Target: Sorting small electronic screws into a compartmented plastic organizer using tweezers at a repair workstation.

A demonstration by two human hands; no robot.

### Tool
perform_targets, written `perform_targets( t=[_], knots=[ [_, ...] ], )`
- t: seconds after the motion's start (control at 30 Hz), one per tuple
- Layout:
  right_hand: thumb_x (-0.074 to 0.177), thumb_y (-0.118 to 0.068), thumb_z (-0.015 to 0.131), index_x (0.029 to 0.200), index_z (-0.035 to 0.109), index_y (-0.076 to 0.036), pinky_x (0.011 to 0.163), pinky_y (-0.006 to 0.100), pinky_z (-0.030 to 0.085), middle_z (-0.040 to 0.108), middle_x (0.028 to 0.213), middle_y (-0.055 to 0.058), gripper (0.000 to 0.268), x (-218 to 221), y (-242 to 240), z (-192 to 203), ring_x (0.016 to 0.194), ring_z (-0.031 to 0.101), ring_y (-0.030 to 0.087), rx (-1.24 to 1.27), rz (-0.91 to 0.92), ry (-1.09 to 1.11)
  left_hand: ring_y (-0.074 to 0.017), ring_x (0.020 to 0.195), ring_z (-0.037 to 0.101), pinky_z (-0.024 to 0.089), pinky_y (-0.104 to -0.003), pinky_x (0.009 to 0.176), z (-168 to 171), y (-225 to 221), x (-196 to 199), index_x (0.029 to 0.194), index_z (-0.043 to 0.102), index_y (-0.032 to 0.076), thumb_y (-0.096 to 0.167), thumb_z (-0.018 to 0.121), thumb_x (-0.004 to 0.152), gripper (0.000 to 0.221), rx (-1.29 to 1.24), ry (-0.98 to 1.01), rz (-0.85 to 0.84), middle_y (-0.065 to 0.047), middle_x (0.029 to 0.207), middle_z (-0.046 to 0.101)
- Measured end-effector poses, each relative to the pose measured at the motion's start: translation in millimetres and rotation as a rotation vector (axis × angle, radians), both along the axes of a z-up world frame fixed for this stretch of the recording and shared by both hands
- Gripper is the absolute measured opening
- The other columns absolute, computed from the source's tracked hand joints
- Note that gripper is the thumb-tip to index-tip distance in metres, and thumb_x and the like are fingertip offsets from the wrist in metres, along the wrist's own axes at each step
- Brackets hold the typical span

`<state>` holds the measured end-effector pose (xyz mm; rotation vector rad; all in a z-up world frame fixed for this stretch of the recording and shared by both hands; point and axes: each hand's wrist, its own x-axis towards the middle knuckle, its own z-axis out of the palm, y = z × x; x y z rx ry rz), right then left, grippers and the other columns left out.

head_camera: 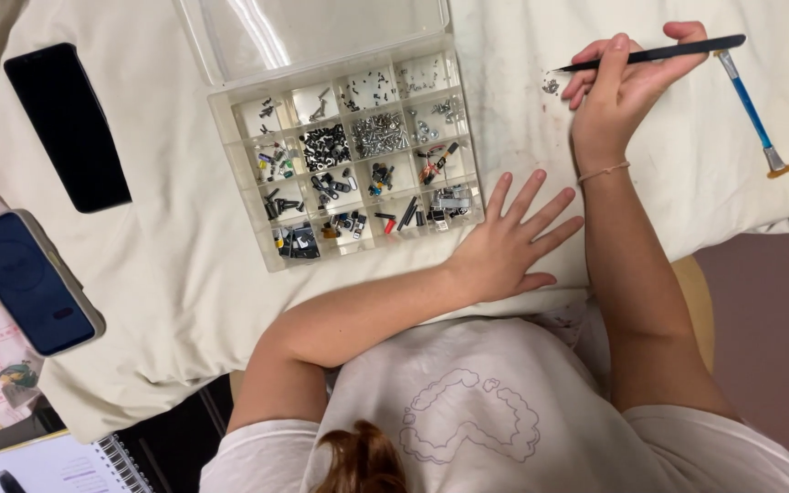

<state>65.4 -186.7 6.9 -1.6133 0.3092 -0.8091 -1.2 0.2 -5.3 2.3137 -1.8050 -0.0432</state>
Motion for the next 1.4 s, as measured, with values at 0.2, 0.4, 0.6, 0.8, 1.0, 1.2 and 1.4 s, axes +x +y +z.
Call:
perform_targets(
  t=[0.2, 0.4, 0.6, 0.8, 1.0, 1.2, 1.4],
  knots=[
    [0.12, -0.014, 0.042, 0.135, 0.029, -0.02, 0.048, 0.029, 0.045, 0.064, 0.089, 0.028, 0.021, -2, 2, -2, 0.05, 0.049, 0.023, -0.001, -0.024, 0.059, -0.0461, 0.155, 0.021, 0.023, -0.07, 0.124, 1, 1, -1, 0.163, 0.038, 0.032, 0.083, 0.057, 0.094, 0.088, 0.001, -0.006, 0.0, -0.007, 0.17, 0.025],
    [0.121, -0.01, 0.042, 0.142, 0.026, -0.022, 0.053, 0.029, 0.052, 0.071, 0.103, 0.033, 0.029, 0, 0, -11, 0.063, 0.058, 0.025, -0.068, -0.019, 0.041, -0.0468, 0.155, 0.021, 0.022, -0.071, 0.124, -2, 0, 0, 0.163, 0.039, 0.031, 0.083, 0.059, 0.093, 0.089, -0.015, 0.004, -0.004, -0.008, 0.17, 0.025],
    [0.122, -0.007, 0.04, 0.143, 0.025, -0.022, 0.054, 0.029, 0.055, 0.07, 0.106, 0.033, 0.03, 1, -2, -15, 0.081, 0.069, 0.028, -0.106, -0.006, 0.022, -0.046, 0.156, 0.018, 0.02, -0.071, 0.125, -2, -1, 0, 0.163, 0.037, 0.032, 0.083, 0.057, 0.094, 0.088, 0.014, 0.03, -0.005, -0.007, 0.17, 0.023],
    [0.121, -0.013, 0.038, 0.137, 0.027, -0.022, 0.045, 0.026, 0.042, 0.071, 0.105, 0.033, 0.022, -1, -1, -4, 0.05, 0.052, 0.023, -0.036, 0.014, 0.057, -0.0465, 0.156, 0.022, 0.021, -0.071, 0.124, -3, 0, -2, 0.162, 0.038, 0.032, 0.084, 0.056, 0.093, 0.089, -0.015, 0.002, 0.005, -0.007, 0.17, 0.026],
    [0.118, -0.01, 0.041, 0.137, 0.027, -0.02, 0.047, 0.027, 0.046, 0.068, 0.101, 0.035, 0.025, -3, -7, -10, 0.066, 0.061, 0.026, 0.03, -0.021, -0.006, -0.0467, 0.156, 0.02, 0.02, -0.071, 0.124, -1, 0, -3, 0.163, 0.037, 0.032, 0.084, 0.054, 0.092, 0.089, -0.001, -0.007, 0.001, -0.007, 0.171, 0.025],
    [0.113, -0.014, 0.044, 0.126, 0.029, -0.017, 0.047, 0.031, 0.044, 0.054, 0.103, 0.02, 0.021, -7, -10, -7, 0.05, 0.043, 0.023, 0.071, -0.05, -0.057, -0.0475, 0.156, 0.02, 0.02, -0.071, 0.124, -1, 0, -3, 0.163, 0.035, 0.033, 0.084, 0.049, 0.093, 0.088, 0.013, -0.022, -0.002, -0.007, 0.171, 0.025],
    [0.112, -0.024, 0.049, 0.113, 0.046, -0.005, 0.057, 0.033, 0.055, 0.052, 0.103, 0.014, 0.019, -11, -29, -21, 0.072, 0.067, 0.03, 0.095, 0.021, -0.021, -0.047, 0.156, 0.022, 0.021, -0.071, 0.124, 2, 0, -1, 0.163, 0.035, 0.033, 0.084, 0.053, 0.093, 0.088, 0.011, -0.023, -0.007, -0.006, 0.171, 0.026]
  ],
)
